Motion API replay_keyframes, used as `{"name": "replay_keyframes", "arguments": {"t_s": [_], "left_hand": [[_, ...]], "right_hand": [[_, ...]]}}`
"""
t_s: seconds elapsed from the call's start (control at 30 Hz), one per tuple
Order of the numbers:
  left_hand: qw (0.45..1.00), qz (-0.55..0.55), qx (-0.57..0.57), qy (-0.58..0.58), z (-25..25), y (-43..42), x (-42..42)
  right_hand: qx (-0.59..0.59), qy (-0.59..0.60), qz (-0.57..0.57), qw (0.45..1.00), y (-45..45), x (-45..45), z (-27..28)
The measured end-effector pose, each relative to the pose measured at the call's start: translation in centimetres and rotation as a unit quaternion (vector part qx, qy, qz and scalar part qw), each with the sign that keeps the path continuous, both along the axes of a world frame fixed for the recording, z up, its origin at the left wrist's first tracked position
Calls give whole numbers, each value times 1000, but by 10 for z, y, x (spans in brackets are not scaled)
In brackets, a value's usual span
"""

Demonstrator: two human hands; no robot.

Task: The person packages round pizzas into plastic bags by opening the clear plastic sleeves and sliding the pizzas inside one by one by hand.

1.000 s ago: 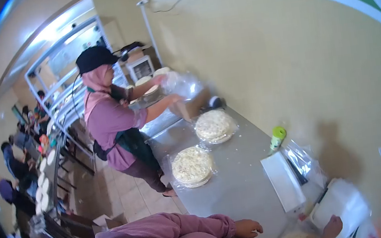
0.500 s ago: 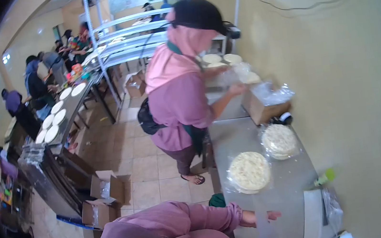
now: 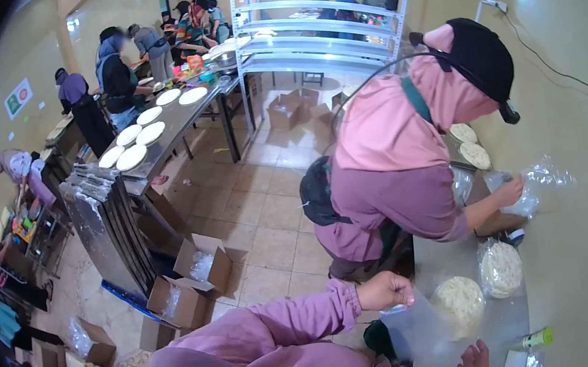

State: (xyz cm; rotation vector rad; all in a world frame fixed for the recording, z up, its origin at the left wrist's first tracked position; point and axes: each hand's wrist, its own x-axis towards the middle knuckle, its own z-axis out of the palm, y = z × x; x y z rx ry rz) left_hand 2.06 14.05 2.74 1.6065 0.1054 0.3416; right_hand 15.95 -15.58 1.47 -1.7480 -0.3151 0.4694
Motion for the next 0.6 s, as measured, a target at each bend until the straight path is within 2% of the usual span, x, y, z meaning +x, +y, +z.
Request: {"name": "replay_keyframes", "arguments": {"t_s": [0.03, 0.07, 0.1, 0.13, 0.17, 0.23, 0.27, 0.33, 0.4, 0.43, 0.5, 0.57, 0.6], "left_hand": [[1000, 4, -2, 0, 3, 8, -5], [997, 26, 73, -20, 8, 17, -9], [987, 45, 146, -39, 12, 24, -13], [979, 26, 203, 0, 15, 30, -15], [979, 24, 200, 1, 14, 30, -16], [941, -13, 325, 89, 12, 29, -13], [931, -60, 348, 90, 7, 27, -13], [917, -94, 374, 104, -3, 16, -16], [876, -171, 420, 165, -6, 10, -16], [875, -174, 419, 166, -11, 9, -17], [890, -208, 378, 147, -26, 8, -22], [887, -224, 384, 123, -38, 9, -24], [893, -208, 381, 120, -36, 12, -26]], "right_hand": [[-36, -106, -35, 993, 16, 4, -12], [-71, -210, -70, 973, 31, -1, -9], [-73, -209, -68, 973, 44, -11, -3], [-14, -217, -37, 975, 74, -38, 22], [45, -223, -6, 974, 95, -54, 38], [25, -315, 171, 933, 111, -54, 39], [23, -314, 171, 934, 121, -57, 39], [-51, -408, 285, 866, 140, -65, 36], [-72, -398, 316, 858, 149, -65, 28], [-93, -387, 347, 849, 151, -63, 22], [-107, -377, 338, 856, 152, -56, 7], [-159, -293, 389, 859, 147, -48, -3], [-130, -342, 393, 843, 143, -43, -16]]}}
